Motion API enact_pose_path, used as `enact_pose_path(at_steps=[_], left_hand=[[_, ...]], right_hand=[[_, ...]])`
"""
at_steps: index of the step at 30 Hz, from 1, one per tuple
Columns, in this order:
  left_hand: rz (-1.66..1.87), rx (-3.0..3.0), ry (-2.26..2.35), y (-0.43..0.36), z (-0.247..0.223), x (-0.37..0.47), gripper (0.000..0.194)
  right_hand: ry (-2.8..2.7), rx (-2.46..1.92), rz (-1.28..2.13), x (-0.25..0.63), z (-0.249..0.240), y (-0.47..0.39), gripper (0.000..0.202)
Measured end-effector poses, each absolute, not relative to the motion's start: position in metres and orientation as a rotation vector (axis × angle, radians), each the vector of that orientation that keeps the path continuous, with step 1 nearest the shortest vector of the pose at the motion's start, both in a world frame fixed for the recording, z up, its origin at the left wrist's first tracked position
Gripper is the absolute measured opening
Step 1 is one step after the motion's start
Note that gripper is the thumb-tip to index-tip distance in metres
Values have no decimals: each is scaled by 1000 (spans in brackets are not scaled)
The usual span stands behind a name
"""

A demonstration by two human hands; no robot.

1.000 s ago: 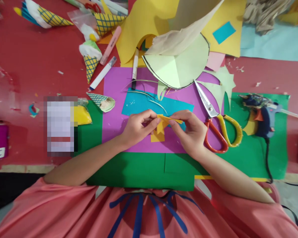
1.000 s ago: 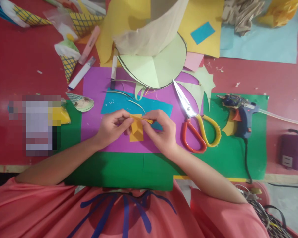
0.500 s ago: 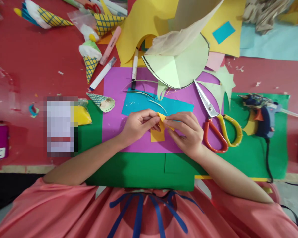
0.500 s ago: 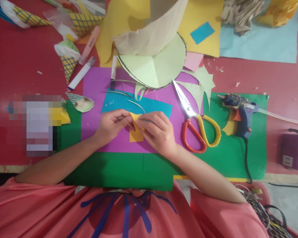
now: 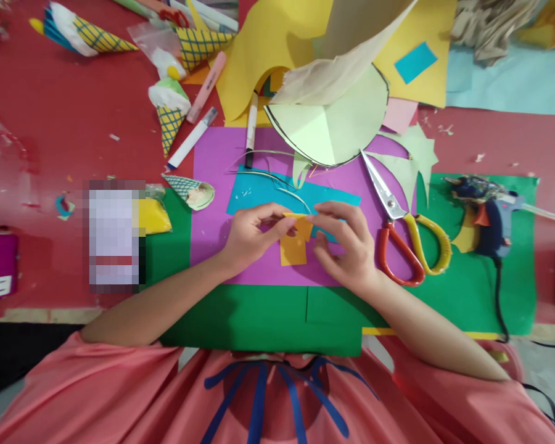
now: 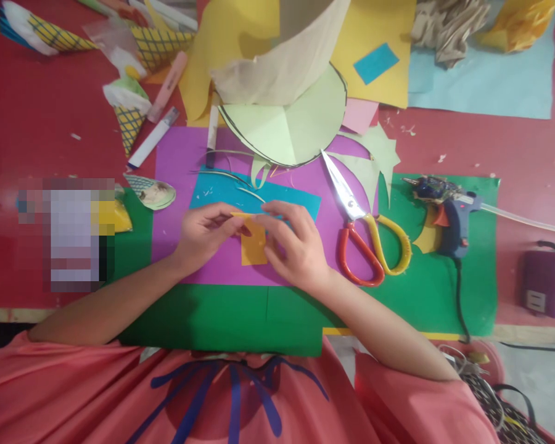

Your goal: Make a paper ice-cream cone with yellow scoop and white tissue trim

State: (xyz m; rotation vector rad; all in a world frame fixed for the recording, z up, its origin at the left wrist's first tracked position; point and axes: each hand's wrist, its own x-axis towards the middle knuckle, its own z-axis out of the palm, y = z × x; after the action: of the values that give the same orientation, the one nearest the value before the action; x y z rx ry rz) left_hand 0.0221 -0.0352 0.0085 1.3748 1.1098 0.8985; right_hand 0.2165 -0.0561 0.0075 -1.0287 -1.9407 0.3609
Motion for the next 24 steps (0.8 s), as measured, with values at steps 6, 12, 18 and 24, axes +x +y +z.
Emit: enact_pose_path(at_steps=[6, 12, 18, 24], left_hand=[[970, 1838, 1122, -36, 8, 19, 25], [1116, 1984, 954, -32, 8, 19, 12], [1144, 1869, 892, -32, 8, 17, 17], [1115, 1890, 935, -34, 9, 19, 10]], right_hand=[[-1712, -1123, 796, 215, 13, -55, 14], [-1730, -1083, 702, 213, 11, -56, 9], [-1797, -1018, 560, 215, 12, -57, 16], [-1785, -961, 535, 214, 9, -58, 21]])
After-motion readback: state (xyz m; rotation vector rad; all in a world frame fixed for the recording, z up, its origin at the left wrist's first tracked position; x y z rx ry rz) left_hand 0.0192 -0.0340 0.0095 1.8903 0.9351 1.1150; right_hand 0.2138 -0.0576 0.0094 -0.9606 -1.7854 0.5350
